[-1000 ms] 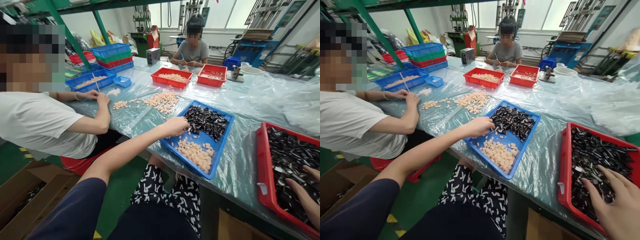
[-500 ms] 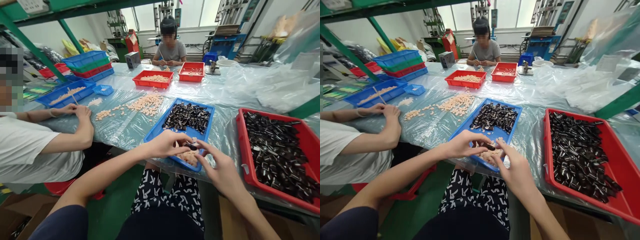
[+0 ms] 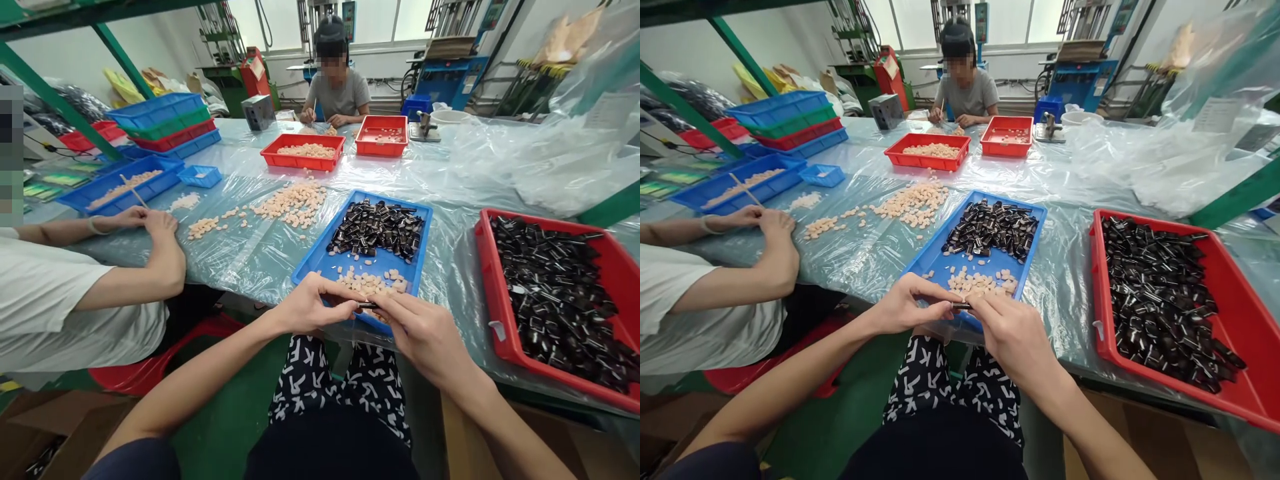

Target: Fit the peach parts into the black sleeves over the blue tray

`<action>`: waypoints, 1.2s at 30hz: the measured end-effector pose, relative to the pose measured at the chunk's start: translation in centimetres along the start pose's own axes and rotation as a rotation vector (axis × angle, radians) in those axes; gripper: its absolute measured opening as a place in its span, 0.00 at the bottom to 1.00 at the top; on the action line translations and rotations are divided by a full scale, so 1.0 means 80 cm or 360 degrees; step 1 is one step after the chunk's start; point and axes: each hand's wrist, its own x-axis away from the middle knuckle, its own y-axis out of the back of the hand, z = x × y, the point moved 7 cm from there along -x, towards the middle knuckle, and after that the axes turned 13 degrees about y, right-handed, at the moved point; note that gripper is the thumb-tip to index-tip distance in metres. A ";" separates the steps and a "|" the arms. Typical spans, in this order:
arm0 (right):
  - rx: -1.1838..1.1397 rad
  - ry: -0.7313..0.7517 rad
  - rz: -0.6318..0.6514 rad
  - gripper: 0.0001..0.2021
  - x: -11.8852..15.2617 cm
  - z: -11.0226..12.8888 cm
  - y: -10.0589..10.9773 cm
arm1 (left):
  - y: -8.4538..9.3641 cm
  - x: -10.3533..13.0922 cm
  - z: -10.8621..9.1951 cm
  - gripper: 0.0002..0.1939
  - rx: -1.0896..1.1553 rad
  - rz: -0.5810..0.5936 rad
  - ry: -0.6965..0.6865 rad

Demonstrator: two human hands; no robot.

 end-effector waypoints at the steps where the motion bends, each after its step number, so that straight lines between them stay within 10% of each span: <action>1: 0.0002 0.0014 0.0022 0.12 -0.001 0.001 -0.001 | 0.000 0.001 0.001 0.14 0.0027 0.0029 0.0016; 17: -0.0183 -0.0085 -0.0102 0.14 -0.009 0.003 -0.009 | 0.001 0.001 0.030 0.11 0.0666 -0.0064 0.0082; 24: -0.0362 -0.0365 -0.0062 0.14 -0.003 -0.019 -0.011 | 0.011 0.001 -0.001 0.11 0.0063 -0.0431 -0.0273; 27: -0.0112 -0.0455 -0.0091 0.13 0.013 -0.045 0.013 | 0.035 -0.004 -0.009 0.12 -0.0448 -0.0621 -0.0425; 32: 0.0694 -0.0763 -0.0257 0.17 0.091 -0.110 0.104 | 0.064 -0.046 0.009 0.15 -0.1406 -0.0366 -0.0168; 36: 0.1059 -0.1069 -0.0090 0.19 0.153 -0.152 0.157 | 0.040 -0.110 -0.006 0.15 -0.1606 -0.0350 -0.0306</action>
